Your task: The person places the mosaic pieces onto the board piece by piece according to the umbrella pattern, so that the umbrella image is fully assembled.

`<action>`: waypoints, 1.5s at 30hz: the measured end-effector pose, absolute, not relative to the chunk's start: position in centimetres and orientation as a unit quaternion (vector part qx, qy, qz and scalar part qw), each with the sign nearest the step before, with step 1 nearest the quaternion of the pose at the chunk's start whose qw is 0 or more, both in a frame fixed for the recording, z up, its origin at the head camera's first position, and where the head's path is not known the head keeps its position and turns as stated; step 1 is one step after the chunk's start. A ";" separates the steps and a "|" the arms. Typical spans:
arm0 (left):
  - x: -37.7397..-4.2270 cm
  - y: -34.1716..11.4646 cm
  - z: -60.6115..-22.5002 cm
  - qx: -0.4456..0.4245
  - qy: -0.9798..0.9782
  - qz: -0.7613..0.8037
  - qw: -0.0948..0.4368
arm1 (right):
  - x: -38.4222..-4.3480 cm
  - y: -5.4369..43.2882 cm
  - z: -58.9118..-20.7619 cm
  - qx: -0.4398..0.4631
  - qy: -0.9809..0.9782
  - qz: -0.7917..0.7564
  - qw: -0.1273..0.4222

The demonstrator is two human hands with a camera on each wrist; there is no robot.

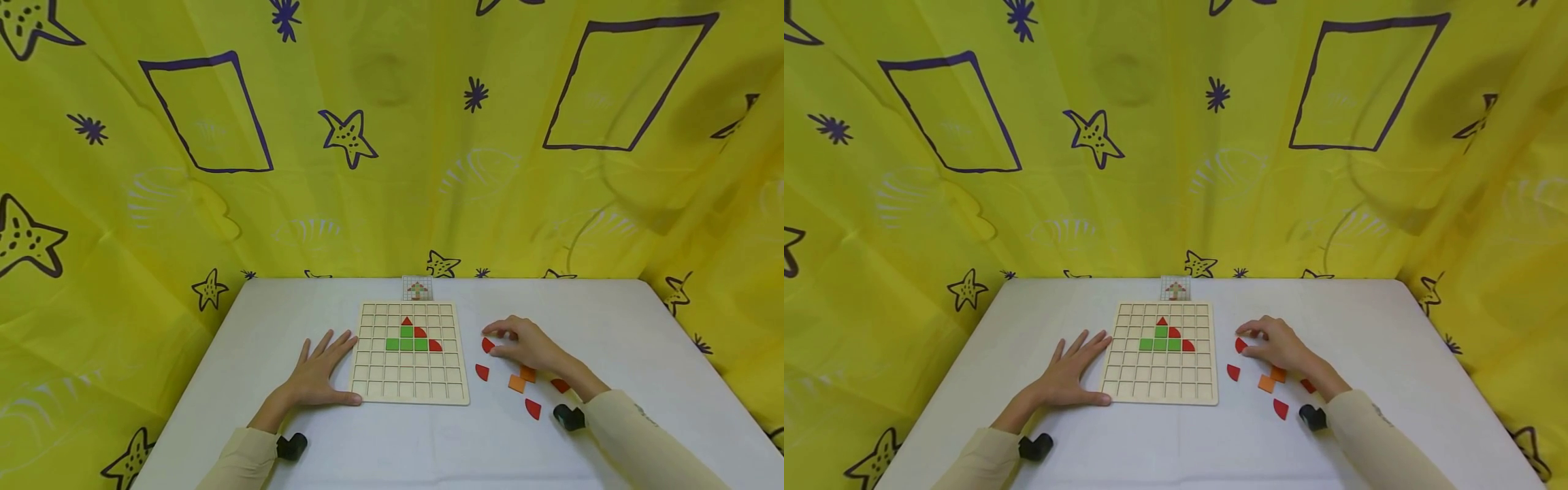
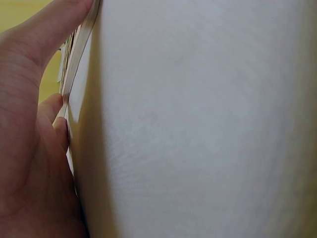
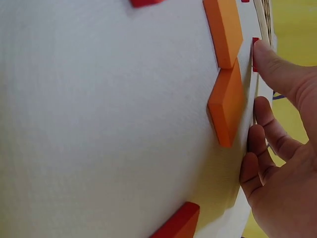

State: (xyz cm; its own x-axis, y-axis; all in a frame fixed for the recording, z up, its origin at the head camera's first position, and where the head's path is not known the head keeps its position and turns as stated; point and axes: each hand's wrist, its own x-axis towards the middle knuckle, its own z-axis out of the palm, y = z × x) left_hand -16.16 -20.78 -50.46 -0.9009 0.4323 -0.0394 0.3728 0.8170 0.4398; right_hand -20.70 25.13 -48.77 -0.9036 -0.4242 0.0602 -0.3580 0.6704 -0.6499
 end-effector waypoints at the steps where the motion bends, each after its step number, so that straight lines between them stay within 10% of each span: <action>1: -16.2 -20.8 -50.4 0.210 0.952 0.212 0.072 | -20.7 25.2 -48.7 -0.222 0.911 -0.344 0.049; 45: -16.0 -20.7 -50.1 0.209 0.952 0.207 0.078 | -21.4 22.9 -45.6 -0.235 0.895 -0.378 0.021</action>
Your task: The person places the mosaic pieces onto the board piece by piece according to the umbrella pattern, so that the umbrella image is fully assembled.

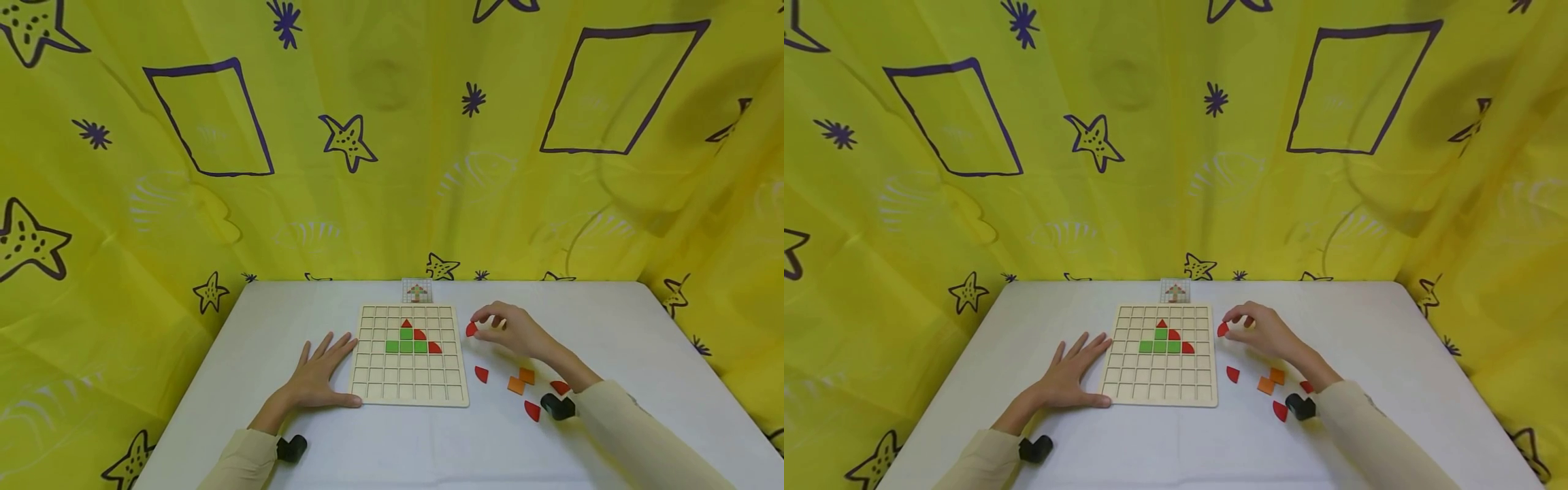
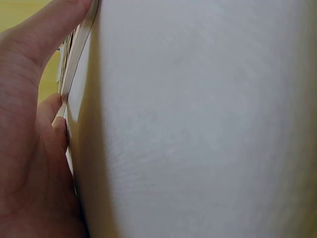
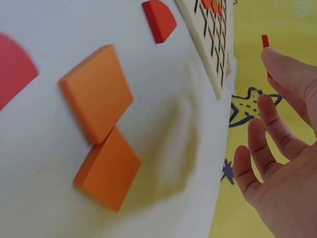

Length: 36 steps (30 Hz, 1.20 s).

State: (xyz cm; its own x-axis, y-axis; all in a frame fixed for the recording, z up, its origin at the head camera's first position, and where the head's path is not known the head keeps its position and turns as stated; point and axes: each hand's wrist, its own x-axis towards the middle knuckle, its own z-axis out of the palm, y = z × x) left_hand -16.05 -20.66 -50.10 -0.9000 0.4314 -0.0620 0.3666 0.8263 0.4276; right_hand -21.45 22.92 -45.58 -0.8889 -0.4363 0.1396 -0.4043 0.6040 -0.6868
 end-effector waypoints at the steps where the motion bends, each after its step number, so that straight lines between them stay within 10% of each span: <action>1: -16.0 -20.7 -50.1 0.209 0.953 0.206 0.079 | -21.5 22.7 -45.4 -0.236 0.895 -0.378 0.021; 36: -16.0 -20.8 -50.1 0.215 0.949 0.221 0.071 | -23.5 10.6 -46.2 -0.223 0.863 -0.451 0.047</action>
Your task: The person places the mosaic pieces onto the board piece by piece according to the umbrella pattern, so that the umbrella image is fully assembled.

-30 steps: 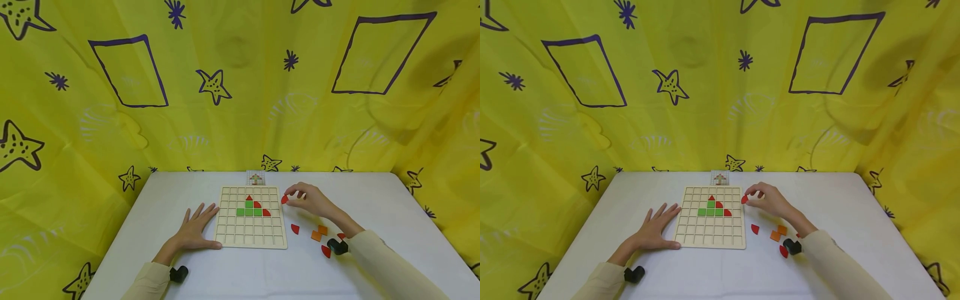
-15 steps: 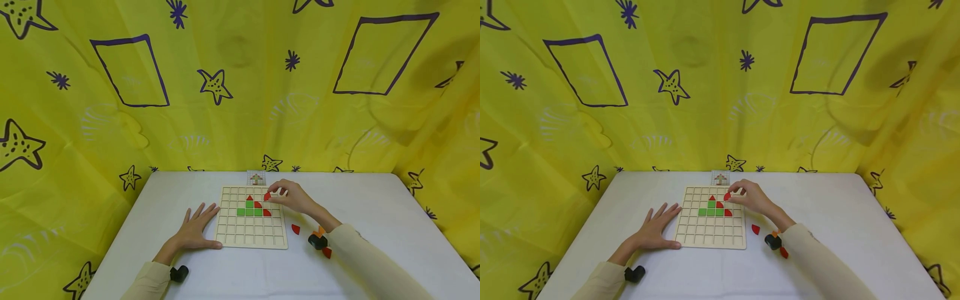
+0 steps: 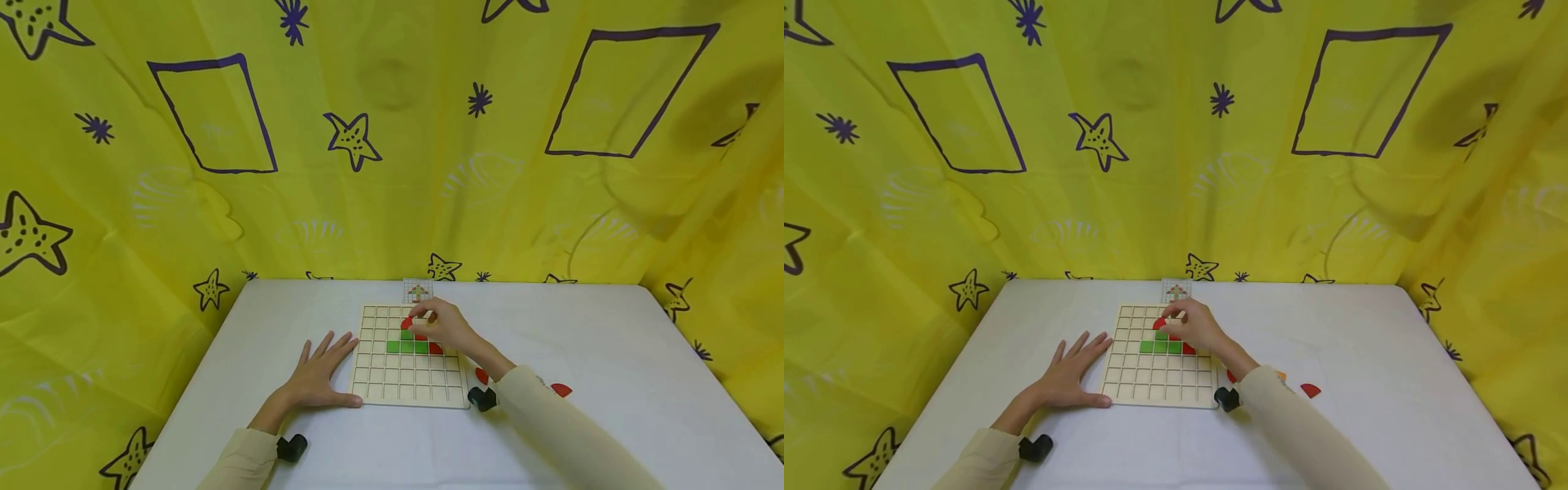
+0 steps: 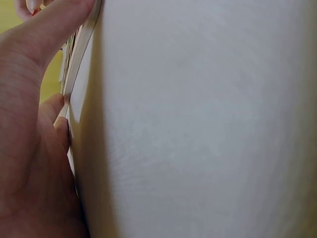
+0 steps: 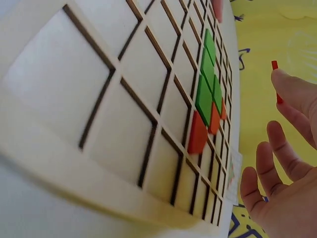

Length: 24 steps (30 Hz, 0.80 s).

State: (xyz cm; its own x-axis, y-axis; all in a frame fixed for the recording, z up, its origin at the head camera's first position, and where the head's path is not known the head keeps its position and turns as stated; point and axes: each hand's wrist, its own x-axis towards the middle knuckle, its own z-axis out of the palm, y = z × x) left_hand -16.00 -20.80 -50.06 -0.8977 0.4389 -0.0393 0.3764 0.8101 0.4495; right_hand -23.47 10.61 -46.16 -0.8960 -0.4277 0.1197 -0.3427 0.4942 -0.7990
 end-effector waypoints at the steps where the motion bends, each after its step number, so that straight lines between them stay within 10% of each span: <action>1: -16.0 -20.8 -50.1 0.216 0.948 0.222 0.068 | -23.5 10.3 -46.4 -0.219 0.861 -0.456 0.049; 24: -16.2 -21.0 -50.5 0.214 0.950 0.216 0.065 | -23.4 6.8 -48.8 -0.193 0.888 -0.416 -0.012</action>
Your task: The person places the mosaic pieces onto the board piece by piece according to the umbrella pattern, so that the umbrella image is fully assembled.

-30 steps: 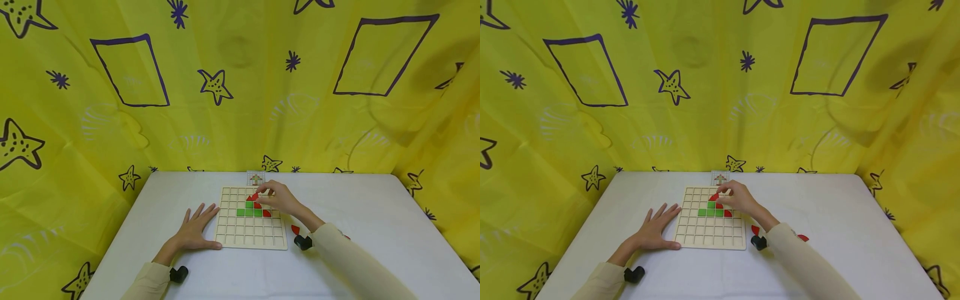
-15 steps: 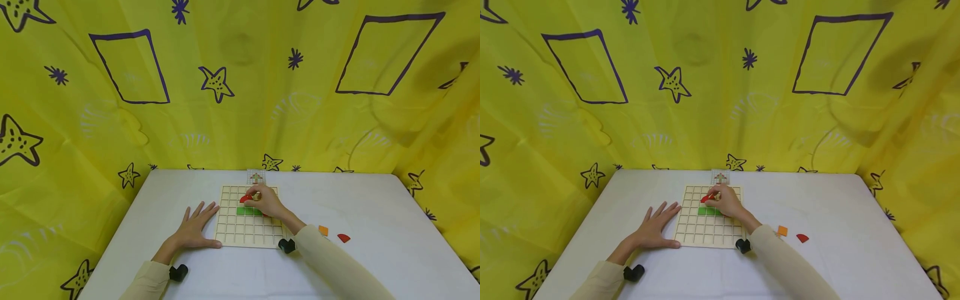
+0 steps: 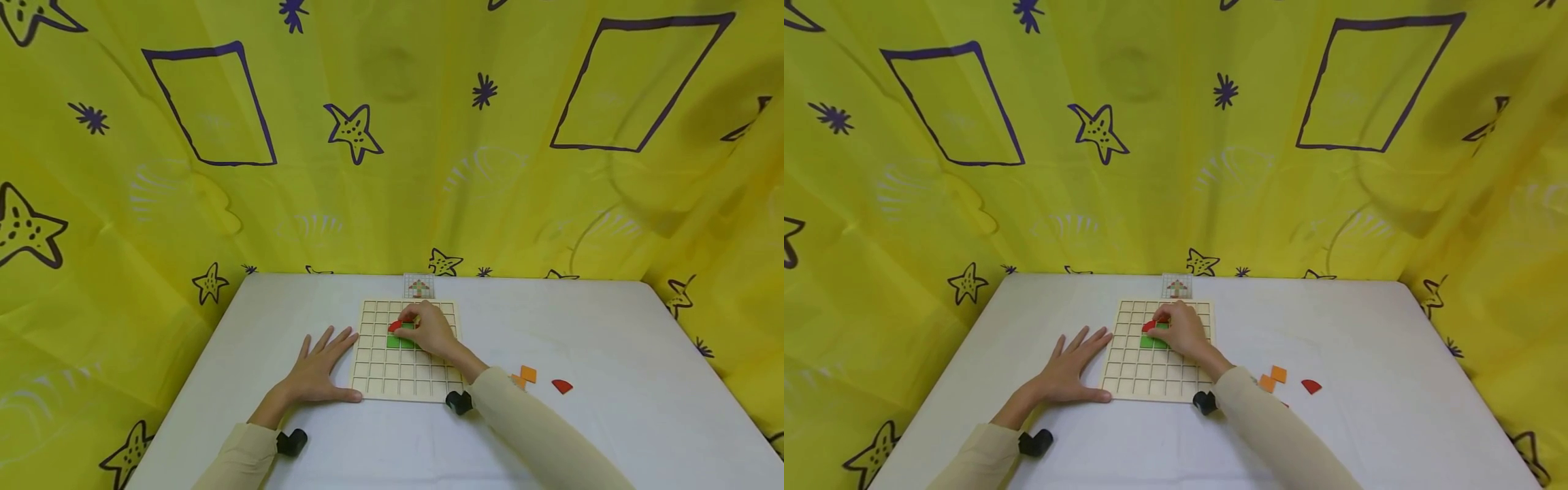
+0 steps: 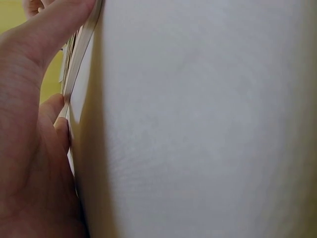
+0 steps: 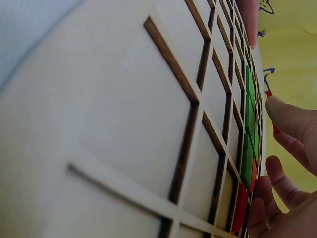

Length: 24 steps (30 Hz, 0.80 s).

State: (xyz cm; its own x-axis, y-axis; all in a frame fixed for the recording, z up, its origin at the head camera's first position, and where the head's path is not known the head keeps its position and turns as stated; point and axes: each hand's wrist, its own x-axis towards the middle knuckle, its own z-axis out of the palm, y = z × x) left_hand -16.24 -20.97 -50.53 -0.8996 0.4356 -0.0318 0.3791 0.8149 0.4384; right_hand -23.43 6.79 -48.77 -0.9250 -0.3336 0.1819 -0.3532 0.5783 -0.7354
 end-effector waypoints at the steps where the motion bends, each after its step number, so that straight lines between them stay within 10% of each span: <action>1: -16.3 -21.0 -50.5 0.213 0.951 0.213 0.069 | -23.4 6.7 -48.8 0.188 -0.891 0.413 0.012; 24: -16.5 -21.2 -51.6 0.215 0.950 0.221 0.055 | -23.4 6.2 -48.9 0.168 -0.909 0.382 0.003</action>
State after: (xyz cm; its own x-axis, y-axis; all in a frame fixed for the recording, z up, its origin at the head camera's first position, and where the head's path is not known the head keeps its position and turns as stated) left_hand -16.49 -21.24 -51.64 -0.9014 0.4329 -0.0094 0.3842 0.8096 0.4438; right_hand -23.36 6.22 -48.87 -0.9436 -0.3033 0.1329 -0.3073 0.6523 -0.6929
